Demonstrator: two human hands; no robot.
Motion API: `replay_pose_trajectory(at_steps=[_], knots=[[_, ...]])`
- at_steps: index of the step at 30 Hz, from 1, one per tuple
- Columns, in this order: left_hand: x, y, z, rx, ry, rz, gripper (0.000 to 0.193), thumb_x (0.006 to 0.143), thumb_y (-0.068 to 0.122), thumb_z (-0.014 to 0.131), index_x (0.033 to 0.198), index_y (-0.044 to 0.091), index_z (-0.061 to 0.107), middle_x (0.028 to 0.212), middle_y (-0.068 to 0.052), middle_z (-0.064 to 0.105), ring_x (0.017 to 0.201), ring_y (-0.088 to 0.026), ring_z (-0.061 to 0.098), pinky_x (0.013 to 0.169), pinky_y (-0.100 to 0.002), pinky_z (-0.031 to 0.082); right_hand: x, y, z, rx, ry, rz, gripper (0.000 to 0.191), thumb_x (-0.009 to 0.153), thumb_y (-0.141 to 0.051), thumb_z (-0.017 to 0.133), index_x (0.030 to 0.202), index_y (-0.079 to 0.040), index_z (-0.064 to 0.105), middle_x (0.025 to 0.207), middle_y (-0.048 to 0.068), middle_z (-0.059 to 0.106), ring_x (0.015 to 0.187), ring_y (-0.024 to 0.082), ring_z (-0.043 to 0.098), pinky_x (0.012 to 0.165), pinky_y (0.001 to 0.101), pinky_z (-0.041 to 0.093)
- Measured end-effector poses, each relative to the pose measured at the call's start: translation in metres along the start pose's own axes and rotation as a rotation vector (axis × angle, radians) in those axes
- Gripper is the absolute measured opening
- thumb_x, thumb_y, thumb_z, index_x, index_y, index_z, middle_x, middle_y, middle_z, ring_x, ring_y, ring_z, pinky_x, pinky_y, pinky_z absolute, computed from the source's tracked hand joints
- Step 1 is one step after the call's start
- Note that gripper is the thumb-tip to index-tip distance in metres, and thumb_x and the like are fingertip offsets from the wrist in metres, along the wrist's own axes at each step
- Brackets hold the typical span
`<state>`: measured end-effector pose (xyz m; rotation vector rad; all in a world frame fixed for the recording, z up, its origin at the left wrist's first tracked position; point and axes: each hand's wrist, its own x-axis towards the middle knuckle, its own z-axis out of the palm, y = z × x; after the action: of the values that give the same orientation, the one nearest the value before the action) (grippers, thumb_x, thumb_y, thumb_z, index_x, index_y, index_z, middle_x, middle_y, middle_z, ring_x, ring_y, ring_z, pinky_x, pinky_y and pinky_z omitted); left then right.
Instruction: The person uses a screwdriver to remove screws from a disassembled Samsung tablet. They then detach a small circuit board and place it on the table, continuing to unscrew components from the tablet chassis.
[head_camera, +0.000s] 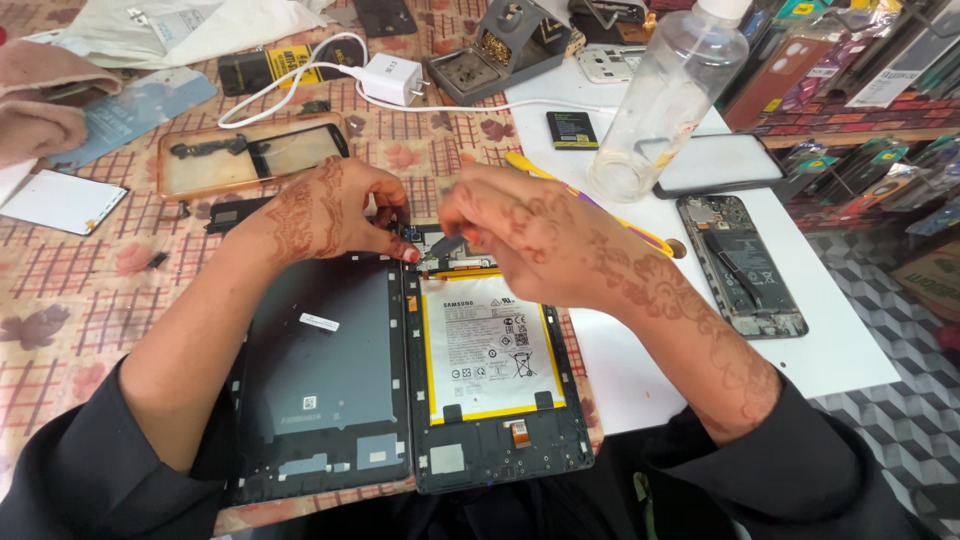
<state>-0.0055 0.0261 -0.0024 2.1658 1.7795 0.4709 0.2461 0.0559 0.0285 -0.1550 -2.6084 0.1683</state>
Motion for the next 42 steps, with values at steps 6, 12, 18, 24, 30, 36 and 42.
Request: replay_pose_trajectory(at_steps=[6, 12, 18, 24, 30, 36, 42], knots=[[-0.001, 0.0, 0.0, 0.011, 0.009, 0.005, 0.049, 0.06, 0.046, 0.093, 0.086, 0.008, 0.074, 0.075, -0.004, 0.073, 0.074, -0.021, 0.071, 0.07, -0.037, 0.055, 0.034, 0.003, -0.002, 0.149, -0.103, 0.112, 0.064, 0.08, 0.012, 0.067, 0.132, -0.007, 0.035, 0.086, 0.007, 0.067, 0.078, 0.023, 0.074, 0.065, 0.0385, 0.056], [-0.001, 0.003, -0.001, 0.001, -0.002, -0.013, 0.048, 0.059, 0.045, 0.092, 0.089, 0.011, 0.076, 0.076, -0.004, 0.073, 0.074, -0.021, 0.071, 0.07, -0.037, 0.055, 0.021, 0.03, 0.018, 0.32, 0.168, -0.127, 0.052, 0.097, 0.0, 0.077, 0.126, -0.007, 0.035, 0.11, 0.014, 0.062, 0.098, 0.02, 0.074, 0.092, 0.0302, 0.064], [0.0, 0.003, -0.001, -0.057, 0.006, 0.011, 0.048, 0.06, 0.043, 0.093, 0.088, 0.008, 0.075, 0.075, -0.006, 0.073, 0.073, -0.022, 0.072, 0.069, -0.038, 0.056, 0.009, 0.046, 0.058, 0.55, 0.279, 0.014, 0.056, 0.104, -0.001, 0.075, 0.145, -0.01, 0.039, 0.117, 0.008, 0.069, 0.102, 0.013, 0.074, 0.101, 0.0335, 0.064], [-0.003, 0.004, 0.0, 0.05, 0.045, -0.075, 0.046, 0.062, 0.031, 0.093, 0.078, -0.002, 0.064, 0.073, -0.01, 0.071, 0.075, -0.028, 0.071, 0.07, -0.041, 0.055, 0.006, 0.035, 0.072, 0.703, 0.138, -0.03, 0.061, 0.111, 0.007, 0.06, 0.157, -0.011, 0.023, 0.126, 0.013, 0.067, 0.121, 0.02, 0.071, 0.105, 0.034, 0.061], [0.0, 0.004, 0.001, -0.012, 0.054, 0.018, 0.04, 0.061, 0.03, 0.091, 0.087, 0.007, 0.071, 0.076, -0.007, 0.073, 0.074, -0.024, 0.072, 0.069, -0.039, 0.054, 0.004, 0.031, 0.082, 0.61, 0.331, 0.017, 0.067, 0.105, 0.003, 0.071, 0.154, -0.012, 0.028, 0.114, 0.01, 0.07, 0.102, 0.013, 0.073, 0.099, 0.0319, 0.063], [-0.001, 0.008, -0.002, -0.034, 0.051, 0.073, 0.037, 0.062, 0.025, 0.088, 0.092, 0.009, 0.074, 0.077, -0.006, 0.074, 0.074, -0.022, 0.072, 0.07, -0.037, 0.055, -0.002, 0.04, 0.082, 0.584, 0.333, -0.08, 0.079, 0.093, -0.002, 0.084, 0.15, -0.009, 0.029, 0.106, 0.011, 0.061, 0.104, 0.019, 0.069, 0.099, 0.034, 0.061], [-0.001, 0.012, -0.002, -0.041, 0.018, -0.002, 0.04, 0.061, 0.028, 0.091, 0.089, 0.006, 0.073, 0.077, -0.007, 0.073, 0.073, -0.022, 0.07, 0.07, -0.038, 0.054, -0.003, 0.036, 0.091, 0.603, 0.361, 0.072, 0.064, 0.102, -0.003, 0.078, 0.148, -0.01, 0.034, 0.093, 0.007, 0.063, 0.091, 0.012, 0.07, 0.089, 0.0256, 0.062]])
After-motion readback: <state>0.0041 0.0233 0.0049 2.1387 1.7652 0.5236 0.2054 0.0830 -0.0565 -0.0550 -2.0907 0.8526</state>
